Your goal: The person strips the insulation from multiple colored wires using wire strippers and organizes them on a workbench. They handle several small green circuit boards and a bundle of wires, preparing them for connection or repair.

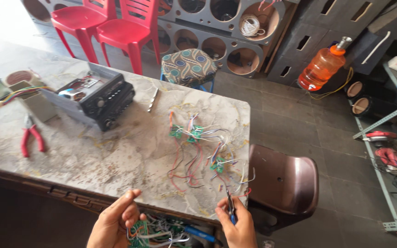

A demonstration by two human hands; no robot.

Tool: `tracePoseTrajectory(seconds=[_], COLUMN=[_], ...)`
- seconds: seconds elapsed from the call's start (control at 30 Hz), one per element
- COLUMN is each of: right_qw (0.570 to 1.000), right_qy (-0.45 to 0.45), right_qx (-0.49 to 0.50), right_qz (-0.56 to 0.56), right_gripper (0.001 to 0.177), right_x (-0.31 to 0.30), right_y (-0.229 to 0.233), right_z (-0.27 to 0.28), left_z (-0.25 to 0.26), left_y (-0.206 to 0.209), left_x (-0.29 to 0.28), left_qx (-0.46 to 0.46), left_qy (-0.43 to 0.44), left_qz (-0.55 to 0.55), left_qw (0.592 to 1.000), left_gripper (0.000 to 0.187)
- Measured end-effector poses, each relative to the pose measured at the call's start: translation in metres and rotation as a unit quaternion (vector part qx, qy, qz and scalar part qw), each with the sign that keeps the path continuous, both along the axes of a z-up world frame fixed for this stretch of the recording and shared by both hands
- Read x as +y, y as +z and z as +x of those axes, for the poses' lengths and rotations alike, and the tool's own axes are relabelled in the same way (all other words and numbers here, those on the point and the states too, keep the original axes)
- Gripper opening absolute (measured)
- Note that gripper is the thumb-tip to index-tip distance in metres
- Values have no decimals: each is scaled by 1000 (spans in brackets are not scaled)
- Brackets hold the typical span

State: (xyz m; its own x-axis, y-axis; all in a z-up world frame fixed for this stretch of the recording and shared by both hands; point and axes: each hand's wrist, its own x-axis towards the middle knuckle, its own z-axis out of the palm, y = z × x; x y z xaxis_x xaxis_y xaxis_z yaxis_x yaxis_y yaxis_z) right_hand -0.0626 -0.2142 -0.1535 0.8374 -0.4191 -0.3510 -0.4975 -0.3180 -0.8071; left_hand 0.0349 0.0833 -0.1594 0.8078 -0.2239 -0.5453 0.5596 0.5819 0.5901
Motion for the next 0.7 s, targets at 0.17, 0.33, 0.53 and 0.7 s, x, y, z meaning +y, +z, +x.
tracePoseTrajectory(seconds=[0.17,0.33,0.53,0.7], right_qw=[934,862,671,696], right_qy=[235,360,452,518], right_qx=[-259,-293,-331,-260], right_qz=[-68,-204,-486,-424], right_gripper=[27,44,45,64], right_x=[44,106,151,136], right_y=[26,13,-59,-47], right_z=[27,84,194,216], left_z=[-10,-8,-12,-4], left_y=[-17,-44,-49,-4], left_x=[20,28,22,26], left_qx=[10,-14,10,-39], left_qy=[173,204,187,176], left_qz=[-110,-103,-64,-52], left_qw=[979,973,980,982], left_gripper=[33,35,35,32])
